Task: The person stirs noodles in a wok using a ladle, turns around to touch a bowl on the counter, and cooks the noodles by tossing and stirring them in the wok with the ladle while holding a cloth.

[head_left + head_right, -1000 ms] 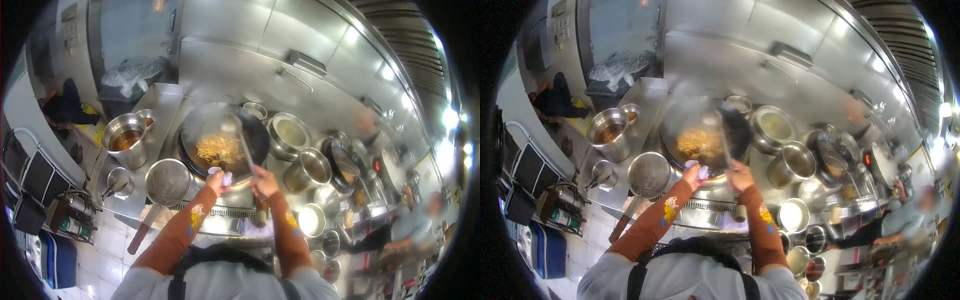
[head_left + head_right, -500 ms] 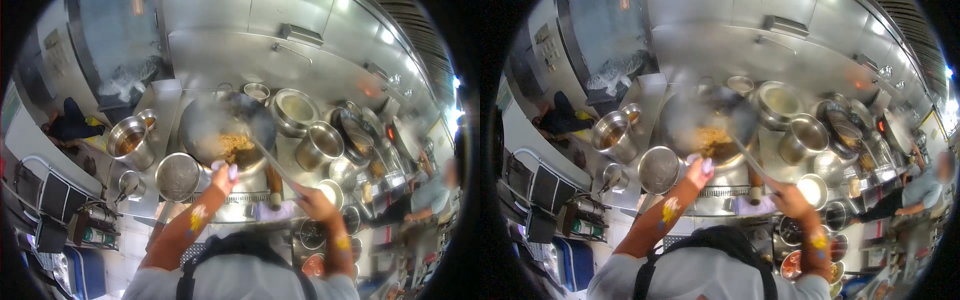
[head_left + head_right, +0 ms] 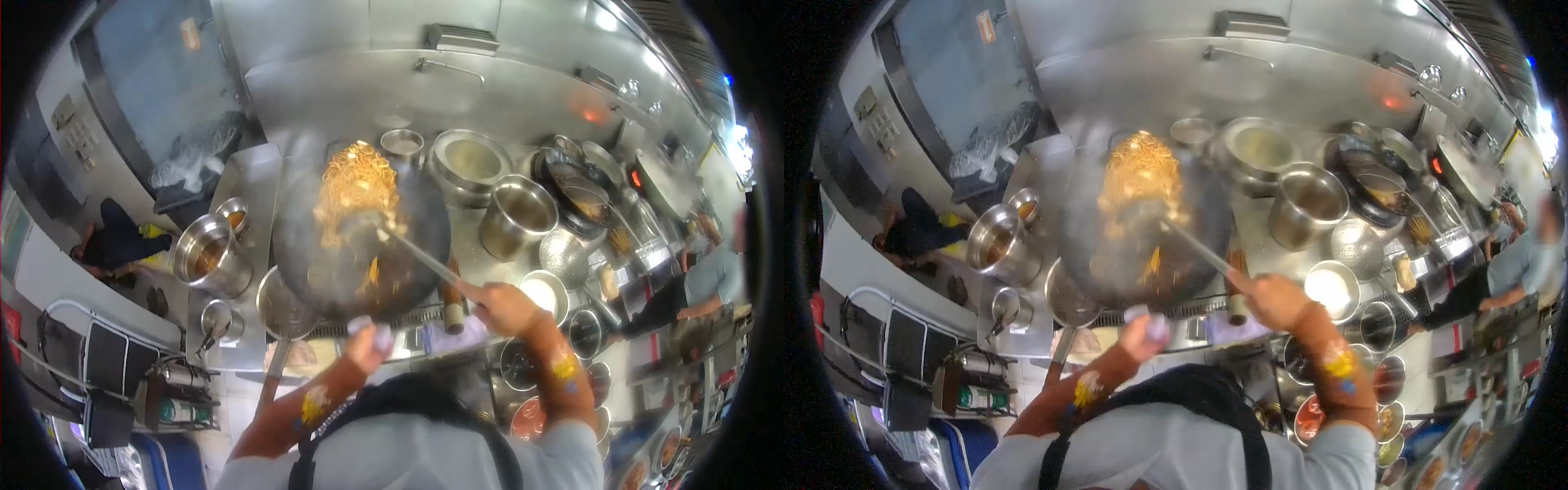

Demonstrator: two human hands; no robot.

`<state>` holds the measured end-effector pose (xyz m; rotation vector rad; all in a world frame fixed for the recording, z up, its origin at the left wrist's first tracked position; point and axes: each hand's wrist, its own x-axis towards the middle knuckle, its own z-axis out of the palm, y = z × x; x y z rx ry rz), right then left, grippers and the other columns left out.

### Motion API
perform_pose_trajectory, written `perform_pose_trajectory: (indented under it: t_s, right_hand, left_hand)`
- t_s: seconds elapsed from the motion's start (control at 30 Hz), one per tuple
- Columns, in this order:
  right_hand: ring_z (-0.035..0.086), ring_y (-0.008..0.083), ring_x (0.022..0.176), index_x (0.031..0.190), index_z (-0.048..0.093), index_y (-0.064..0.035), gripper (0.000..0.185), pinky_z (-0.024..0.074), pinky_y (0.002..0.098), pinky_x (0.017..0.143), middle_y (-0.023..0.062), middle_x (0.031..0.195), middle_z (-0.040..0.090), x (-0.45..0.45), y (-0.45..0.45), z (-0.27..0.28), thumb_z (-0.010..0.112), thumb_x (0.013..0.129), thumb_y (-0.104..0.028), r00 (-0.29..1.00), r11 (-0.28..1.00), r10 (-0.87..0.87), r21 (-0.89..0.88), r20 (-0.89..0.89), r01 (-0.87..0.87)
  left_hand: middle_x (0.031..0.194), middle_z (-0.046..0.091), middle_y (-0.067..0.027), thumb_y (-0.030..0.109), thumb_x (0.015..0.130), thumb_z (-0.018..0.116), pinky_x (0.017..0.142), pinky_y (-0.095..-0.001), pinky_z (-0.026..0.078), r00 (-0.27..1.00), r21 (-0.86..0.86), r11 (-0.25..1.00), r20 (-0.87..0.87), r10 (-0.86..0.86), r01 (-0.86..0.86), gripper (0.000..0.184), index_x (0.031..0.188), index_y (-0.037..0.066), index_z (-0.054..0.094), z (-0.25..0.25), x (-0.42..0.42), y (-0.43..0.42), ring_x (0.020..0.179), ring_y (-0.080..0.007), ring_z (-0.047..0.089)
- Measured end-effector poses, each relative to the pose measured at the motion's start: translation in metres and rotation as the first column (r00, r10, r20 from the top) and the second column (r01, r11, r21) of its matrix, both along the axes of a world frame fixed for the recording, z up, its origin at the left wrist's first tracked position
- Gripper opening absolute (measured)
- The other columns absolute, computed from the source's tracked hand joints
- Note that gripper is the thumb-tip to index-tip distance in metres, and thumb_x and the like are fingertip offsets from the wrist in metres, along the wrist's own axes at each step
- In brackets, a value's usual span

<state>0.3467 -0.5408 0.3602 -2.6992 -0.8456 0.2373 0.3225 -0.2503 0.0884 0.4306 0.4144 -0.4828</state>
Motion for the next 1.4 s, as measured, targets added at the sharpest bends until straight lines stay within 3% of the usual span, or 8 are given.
perform_pose_trajectory:
  t_s: [0.07, 0.2, 0.4, 0.53, 0.67, 0.83, 1.03, 1.4]
  right_hand:
    - [0.063, 0.0364, 0.075, 0.132, 0.047, -0.0141, 0.055, 0.0496, 0.0462, 0.068, 0.0202, 0.078, 0.063, -0.006, -0.018, 0.033, 0.060, 0.080, -0.011, 0.992, 0.995, 0.101, 0.000, -0.071, -0.101]
    - [0.063, 0.0354, 0.070, 0.131, 0.050, -0.0104, 0.052, 0.0507, 0.0407, 0.066, 0.0200, 0.081, 0.064, 0.017, -0.011, 0.042, 0.059, 0.080, -0.013, 0.991, 0.992, 0.124, 0.014, -0.049, -0.123]
    - [0.064, 0.0361, 0.074, 0.128, 0.050, -0.0120, 0.048, 0.0510, 0.0466, 0.071, 0.0181, 0.080, 0.065, 0.026, 0.023, -0.006, 0.055, 0.080, -0.016, 0.994, 0.981, -0.111, -0.160, -0.005, 0.109]
    - [0.063, 0.0374, 0.072, 0.124, 0.052, -0.0134, 0.045, 0.0503, 0.0483, 0.071, 0.0177, 0.078, 0.065, 0.005, -0.006, 0.024, 0.054, 0.080, -0.016, 0.998, 0.994, 0.040, -0.107, 0.045, -0.035]
    - [0.063, 0.0371, 0.071, 0.122, 0.053, -0.0139, 0.043, 0.0494, 0.0499, 0.069, 0.0165, 0.078, 0.065, 0.013, 0.000, 0.031, 0.053, 0.079, -0.015, 0.994, 0.989, 0.098, -0.115, 0.044, -0.092]
    - [0.063, 0.0372, 0.074, 0.129, 0.048, -0.0144, 0.049, 0.0508, 0.0481, 0.066, 0.0181, 0.085, 0.065, 0.028, 0.019, -0.034, 0.052, 0.081, -0.015, 0.990, 0.987, -0.109, -0.105, 0.092, 0.118]
    - [0.063, 0.0376, 0.074, 0.143, 0.031, -0.0149, 0.065, 0.0508, 0.0466, 0.064, 0.0230, 0.087, 0.062, -0.044, 0.011, -0.075, 0.056, 0.084, -0.014, 0.950, 0.853, -0.301, 0.421, -0.087, 0.309]
    - [0.060, 0.0446, 0.084, 0.139, 0.032, -0.0003, 0.063, 0.0490, 0.0469, 0.075, 0.0306, 0.094, 0.060, -0.041, 0.065, -0.192, 0.054, 0.081, -0.003, 0.925, 0.749, -0.376, 0.569, -0.060, 0.341]
  left_hand:
    - [0.094, 0.060, -0.0107, 0.028, 0.093, 0.049, 0.068, -0.0395, 0.052, 0.996, 0.232, 0.969, -0.052, -0.076, 0.086, 0.024, 0.106, 0.008, 0.053, 0.093, -0.020, -0.010, 0.084, -0.0259, 0.059]
    - [0.097, 0.059, -0.0113, 0.033, 0.092, 0.051, 0.067, -0.0385, 0.052, 1.000, 0.081, 0.997, -0.011, 0.011, -0.010, 0.030, 0.108, 0.007, 0.053, 0.160, 0.044, 0.002, 0.086, -0.0270, 0.059]
    - [0.094, 0.061, -0.0075, 0.027, 0.092, 0.051, 0.068, -0.0422, 0.051, 0.997, 0.109, 0.992, -0.009, 0.071, -0.069, 0.018, 0.103, 0.013, 0.053, 0.048, 0.028, -0.007, 0.083, -0.0256, 0.059]
    - [0.094, 0.061, -0.0089, 0.025, 0.092, 0.051, 0.069, -0.0407, 0.051, 0.994, 0.157, 0.983, 0.022, -0.104, 0.099, 0.017, 0.104, 0.013, 0.054, 0.103, -0.007, -0.002, 0.087, -0.0270, 0.060]
    - [0.097, 0.060, -0.0096, 0.030, 0.092, 0.051, 0.066, -0.0395, 0.052, 0.994, 0.136, 0.986, -0.034, 0.100, -0.094, 0.024, 0.104, 0.009, 0.052, 0.149, 0.073, 0.007, 0.086, -0.0269, 0.059]
    - [0.093, 0.060, -0.0094, 0.028, 0.092, 0.050, 0.064, -0.0403, 0.051, 0.998, 0.196, 0.979, 0.017, 0.056, -0.058, 0.020, 0.104, 0.012, 0.051, 0.045, 0.056, -0.004, 0.081, -0.0266, 0.059]
    - [0.096, 0.061, -0.0077, 0.025, 0.089, 0.053, 0.063, -0.0386, 0.050, 0.984, 0.274, 0.945, 0.071, 0.165, -0.178, 0.020, 0.106, 0.014, 0.050, 0.061, 0.049, -0.002, 0.085, -0.0267, 0.061]
    - [0.095, 0.062, -0.0045, 0.030, 0.089, 0.054, 0.058, -0.0369, 0.050, 0.985, 0.347, 0.923, 0.030, 0.168, -0.168, 0.021, 0.105, 0.017, 0.049, 0.061, 0.139, 0.002, 0.078, -0.0254, 0.060]
